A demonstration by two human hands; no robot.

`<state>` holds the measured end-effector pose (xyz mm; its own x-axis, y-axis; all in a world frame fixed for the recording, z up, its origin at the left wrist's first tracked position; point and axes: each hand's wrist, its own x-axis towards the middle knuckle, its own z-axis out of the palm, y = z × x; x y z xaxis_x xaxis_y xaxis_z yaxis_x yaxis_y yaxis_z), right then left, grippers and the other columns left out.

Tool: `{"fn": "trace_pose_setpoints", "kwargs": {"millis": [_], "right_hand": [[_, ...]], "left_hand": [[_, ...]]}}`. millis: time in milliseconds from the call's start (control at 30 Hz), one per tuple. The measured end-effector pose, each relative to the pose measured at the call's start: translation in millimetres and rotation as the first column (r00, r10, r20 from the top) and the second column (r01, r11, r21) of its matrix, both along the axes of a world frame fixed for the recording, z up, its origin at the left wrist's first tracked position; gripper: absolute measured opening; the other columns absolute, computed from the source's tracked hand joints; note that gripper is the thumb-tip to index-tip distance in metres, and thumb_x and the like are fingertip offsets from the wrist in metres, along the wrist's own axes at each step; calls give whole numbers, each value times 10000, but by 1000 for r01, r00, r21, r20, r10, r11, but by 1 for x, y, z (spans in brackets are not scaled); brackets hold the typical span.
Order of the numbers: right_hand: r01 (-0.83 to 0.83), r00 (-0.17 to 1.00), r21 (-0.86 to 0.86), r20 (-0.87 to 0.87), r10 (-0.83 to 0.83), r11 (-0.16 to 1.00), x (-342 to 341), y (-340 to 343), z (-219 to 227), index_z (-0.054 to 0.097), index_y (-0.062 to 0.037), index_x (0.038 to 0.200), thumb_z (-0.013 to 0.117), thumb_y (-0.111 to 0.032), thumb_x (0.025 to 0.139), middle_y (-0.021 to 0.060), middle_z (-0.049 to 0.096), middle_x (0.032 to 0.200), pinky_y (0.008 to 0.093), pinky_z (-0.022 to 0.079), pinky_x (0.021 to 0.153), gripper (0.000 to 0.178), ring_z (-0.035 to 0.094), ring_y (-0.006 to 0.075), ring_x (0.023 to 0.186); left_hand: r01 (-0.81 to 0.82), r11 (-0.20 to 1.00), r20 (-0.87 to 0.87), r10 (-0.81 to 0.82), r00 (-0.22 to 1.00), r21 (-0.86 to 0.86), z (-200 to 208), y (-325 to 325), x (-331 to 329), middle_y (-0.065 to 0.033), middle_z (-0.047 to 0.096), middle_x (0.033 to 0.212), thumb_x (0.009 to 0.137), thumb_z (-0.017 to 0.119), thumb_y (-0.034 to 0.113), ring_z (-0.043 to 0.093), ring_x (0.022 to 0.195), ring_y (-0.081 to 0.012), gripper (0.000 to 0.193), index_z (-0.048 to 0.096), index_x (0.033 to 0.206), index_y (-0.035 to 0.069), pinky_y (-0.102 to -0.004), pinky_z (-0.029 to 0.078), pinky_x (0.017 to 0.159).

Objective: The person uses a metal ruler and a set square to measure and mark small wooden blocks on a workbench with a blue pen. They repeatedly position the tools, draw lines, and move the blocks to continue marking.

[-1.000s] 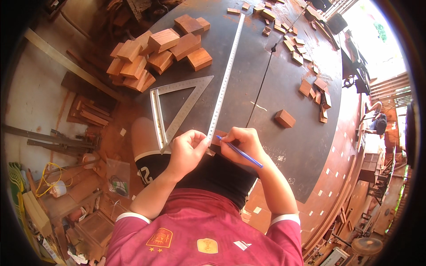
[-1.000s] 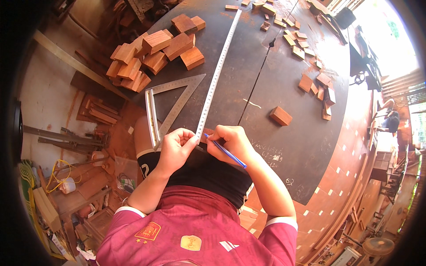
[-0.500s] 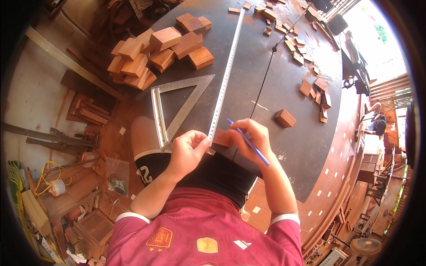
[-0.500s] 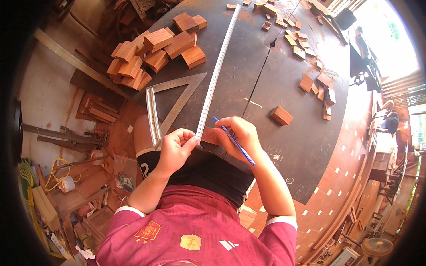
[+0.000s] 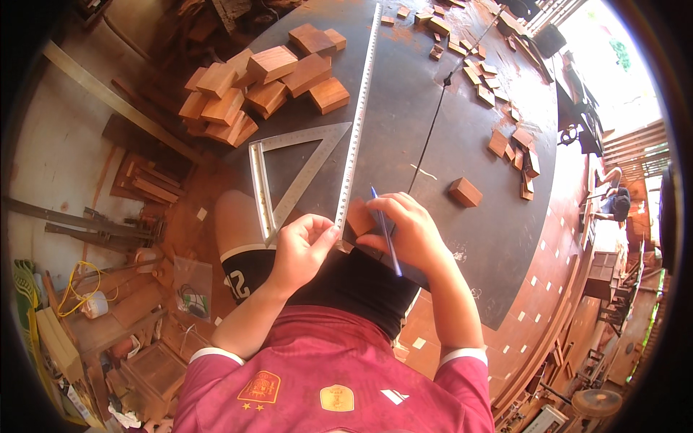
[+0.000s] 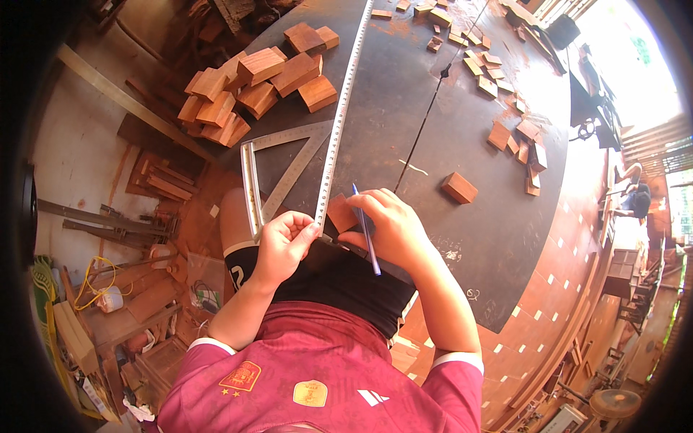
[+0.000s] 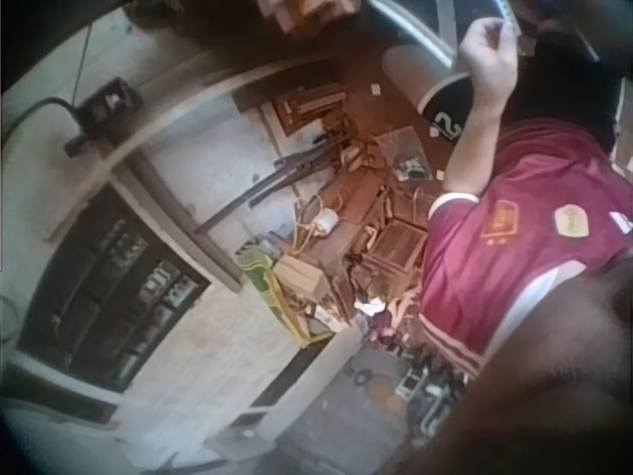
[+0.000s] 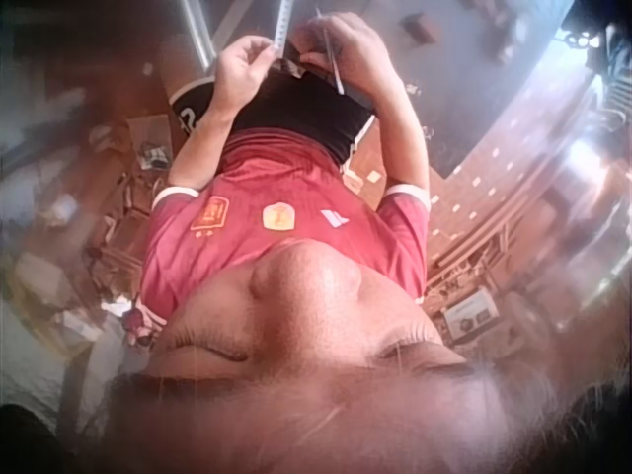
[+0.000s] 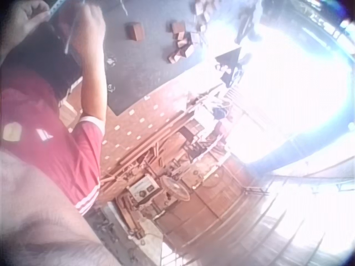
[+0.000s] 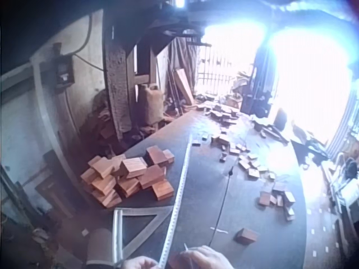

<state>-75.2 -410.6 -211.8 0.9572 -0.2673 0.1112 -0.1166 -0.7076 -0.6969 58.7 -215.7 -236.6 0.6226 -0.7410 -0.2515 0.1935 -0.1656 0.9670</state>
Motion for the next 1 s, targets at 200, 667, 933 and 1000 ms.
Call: {"fn": "trace_pose_setpoints", "kwargs": {"millis": [200, 667, 933, 1000], "right_hand": [[-95, 984, -61, 143, 102, 994, 6, 4, -13, 604, -84, 1258, 859, -135, 685, 133, 648, 1251, 433, 507, 993, 630, 592, 367, 1176], [41, 988, -42, 152, -34, 998, 1, 9, -4, 632, -77, 1191, 918, -180, 639, 118, 637, 1156, 423, 527, 945, 631, 605, 337, 1100], [37, 989, -45, 147, -30, 998, 0, 8, 0, 643, -88, 1182, 913, -189, 646, 105, 638, 1146, 415, 528, 947, 609, 611, 326, 1090], [36, 986, -43, 163, -29, 998, 1, 8, 1, 645, -88, 1179, 914, -190, 647, 105, 636, 1146, 420, 528, 945, 605, 611, 329, 1084]], "left_hand": [[-10, 1000, 9, 10, 1000, -24, -4, -4, -3, 12, 668, 791, 989, 680, 85, 530, 626, -14, 94, 677, 992, -9, -187, 408, 549], [0, 1000, 28, 0, 1000, 21, -9, -13, -5, -37, 721, 850, 975, 685, 61, 645, 768, -60, 96, 692, 976, -35, -222, 514, 693], [11, 999, 37, -12, 999, 42, -11, -11, -6, -46, 728, 860, 971, 694, 61, 659, 774, -69, 101, 693, 988, -39, -230, 528, 701], [11, 999, 40, -13, 999, 48, -11, -11, -5, -46, 729, 860, 971, 696, 63, 661, 772, -69, 102, 694, 989, -37, -232, 529, 702]]}}
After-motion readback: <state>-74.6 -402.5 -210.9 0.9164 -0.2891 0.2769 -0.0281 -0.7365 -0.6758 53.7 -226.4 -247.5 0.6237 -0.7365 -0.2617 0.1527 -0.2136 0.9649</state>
